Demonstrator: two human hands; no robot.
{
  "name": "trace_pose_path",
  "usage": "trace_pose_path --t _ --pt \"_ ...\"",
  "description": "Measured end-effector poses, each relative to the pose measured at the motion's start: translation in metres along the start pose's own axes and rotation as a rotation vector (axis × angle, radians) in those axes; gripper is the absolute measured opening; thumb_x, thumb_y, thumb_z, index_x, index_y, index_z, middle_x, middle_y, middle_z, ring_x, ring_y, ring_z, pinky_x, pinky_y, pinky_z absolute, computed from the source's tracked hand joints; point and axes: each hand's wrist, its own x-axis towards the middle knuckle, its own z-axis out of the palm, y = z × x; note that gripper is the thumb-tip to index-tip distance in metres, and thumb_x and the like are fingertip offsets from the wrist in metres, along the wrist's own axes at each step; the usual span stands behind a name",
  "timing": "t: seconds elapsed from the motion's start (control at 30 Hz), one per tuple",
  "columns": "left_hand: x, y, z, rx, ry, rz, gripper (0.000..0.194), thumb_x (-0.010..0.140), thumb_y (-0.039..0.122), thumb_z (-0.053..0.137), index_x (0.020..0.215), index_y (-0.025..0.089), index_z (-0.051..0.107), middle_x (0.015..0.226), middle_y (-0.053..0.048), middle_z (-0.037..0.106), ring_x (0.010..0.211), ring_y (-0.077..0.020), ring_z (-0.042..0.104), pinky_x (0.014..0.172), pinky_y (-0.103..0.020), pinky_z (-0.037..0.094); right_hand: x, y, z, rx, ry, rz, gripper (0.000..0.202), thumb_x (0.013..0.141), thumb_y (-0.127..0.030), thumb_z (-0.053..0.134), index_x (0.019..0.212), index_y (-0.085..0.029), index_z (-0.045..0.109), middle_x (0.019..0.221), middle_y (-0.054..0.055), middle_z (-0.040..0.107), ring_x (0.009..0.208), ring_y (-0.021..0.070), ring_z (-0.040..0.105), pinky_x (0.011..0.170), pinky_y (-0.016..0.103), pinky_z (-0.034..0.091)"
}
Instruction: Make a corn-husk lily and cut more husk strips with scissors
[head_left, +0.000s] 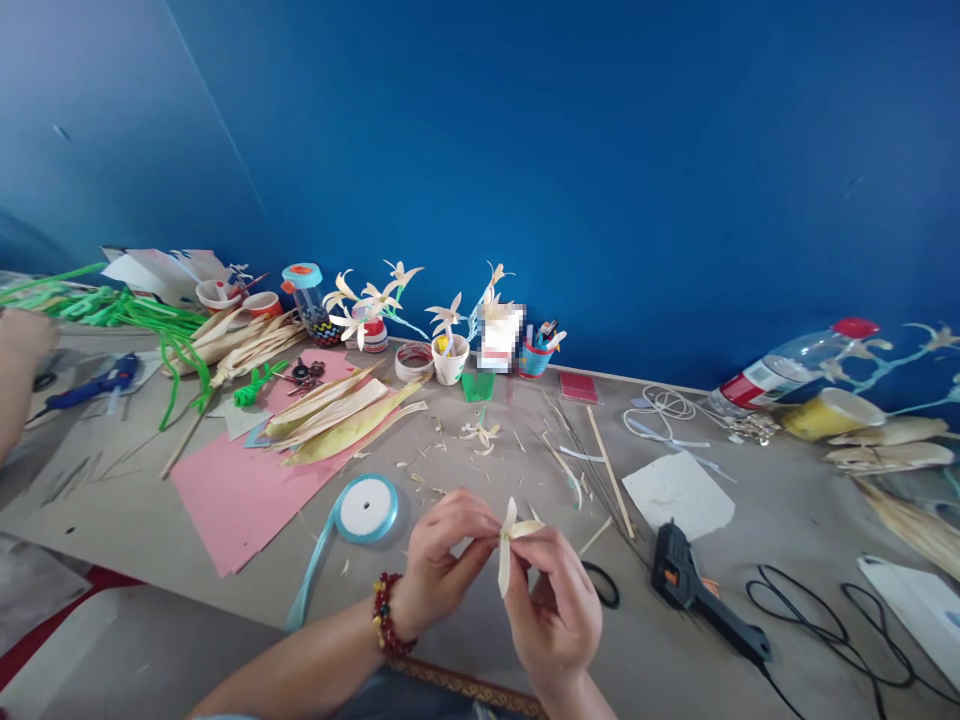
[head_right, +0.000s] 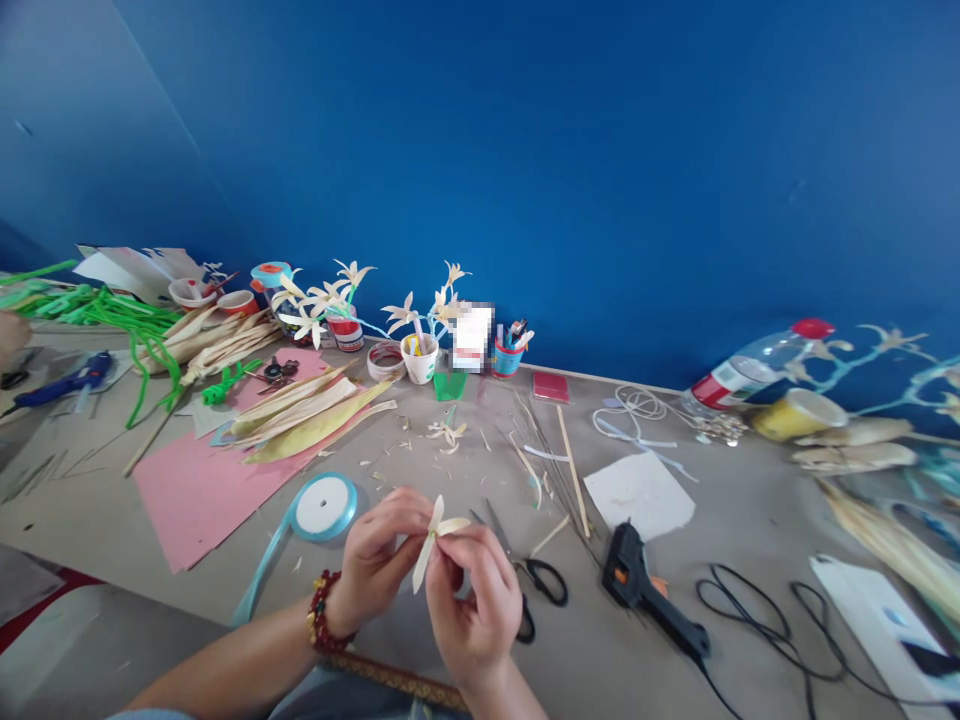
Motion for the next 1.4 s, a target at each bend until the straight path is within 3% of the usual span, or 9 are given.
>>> trace_pose_path --t 0.13,0.43,0.7,0.9,1.13,1.4 --pt "0.0006 -0.0007 0.0018 0.025 0.018 0.069 0.018 0.088 0.006 0.06 0.097 0.019 0.067 0.083 -0.007 0.073 0.079 -0.0194 0.065 0.078 -0.036 0.051 0.0014 -0.001 -0.0004 -0.032 -0.01 -0.027 0.02 0.085 -0.001 0.057 0.091 -0.02 0.061 0.079 0.003 0.063 0.052 0.0094 0.05 0.047 0.02 0.045" --pt "-0.0022 -0.002 0.0016 0.058 0.02 0.103 0.021 0.086 0.001 0.059 0.096 0.019 0.065 0.084 -0.007 0.072 0.081 -0.0187 0.064 0.079 -0.037 0.052 -0.0023 0.0012 0.0006 -0.017 -0.006 0.003 0.022 0.084 -0.001 0.059 0.093 -0.02 0.06 0.081 0.003 0.064 0.056 0.0105 0.053 0.052 0.022 0.048" --pt "-0.0019 -0.0008 0.0023 0.026 0.011 0.062 0.017 0.086 0.002 0.058 0.093 0.017 0.064 0.082 -0.008 0.07 0.08 -0.0187 0.063 0.077 -0.035 0.051 -0.004 0.0039 0.0034 0.048 -0.023 0.064 0.022 0.083 -0.001 0.059 0.092 -0.021 0.058 0.081 0.002 0.063 0.065 0.0135 0.058 0.057 0.023 0.049" --pt "-0.0047 -0.0031 0.0027 0.051 0.025 0.055 0.019 0.086 0.001 0.058 0.094 0.018 0.064 0.083 -0.006 0.07 0.082 -0.0187 0.063 0.078 -0.034 0.051 -0.0013 0.0013 0.003 -0.015 -0.017 0.016 0.02 0.085 -0.002 0.058 0.09 -0.021 0.059 0.075 0.001 0.061 0.054 0.0103 0.05 0.052 0.022 0.045" --pt "-0.0055 -0.0027 0.0027 0.086 0.041 0.077 0.022 0.085 -0.001 0.059 0.096 0.018 0.065 0.083 -0.006 0.07 0.08 -0.0186 0.063 0.077 -0.035 0.051 0.0013 -0.0008 0.0023 -0.057 -0.01 -0.039 0.019 0.086 -0.002 0.058 0.09 -0.02 0.06 0.074 0.003 0.063 0.061 0.0132 0.061 0.05 0.021 0.045" --pt "-0.0059 -0.0024 0.0033 0.14 0.048 0.088 0.021 0.086 0.001 0.057 0.095 0.019 0.064 0.081 -0.005 0.069 0.079 -0.0188 0.064 0.077 -0.035 0.051 0.0048 -0.0027 0.0029 -0.092 -0.001 -0.07 0.02 0.085 -0.001 0.057 0.091 -0.02 0.061 0.074 0.003 0.065 0.061 0.013 0.061 0.051 0.021 0.046"
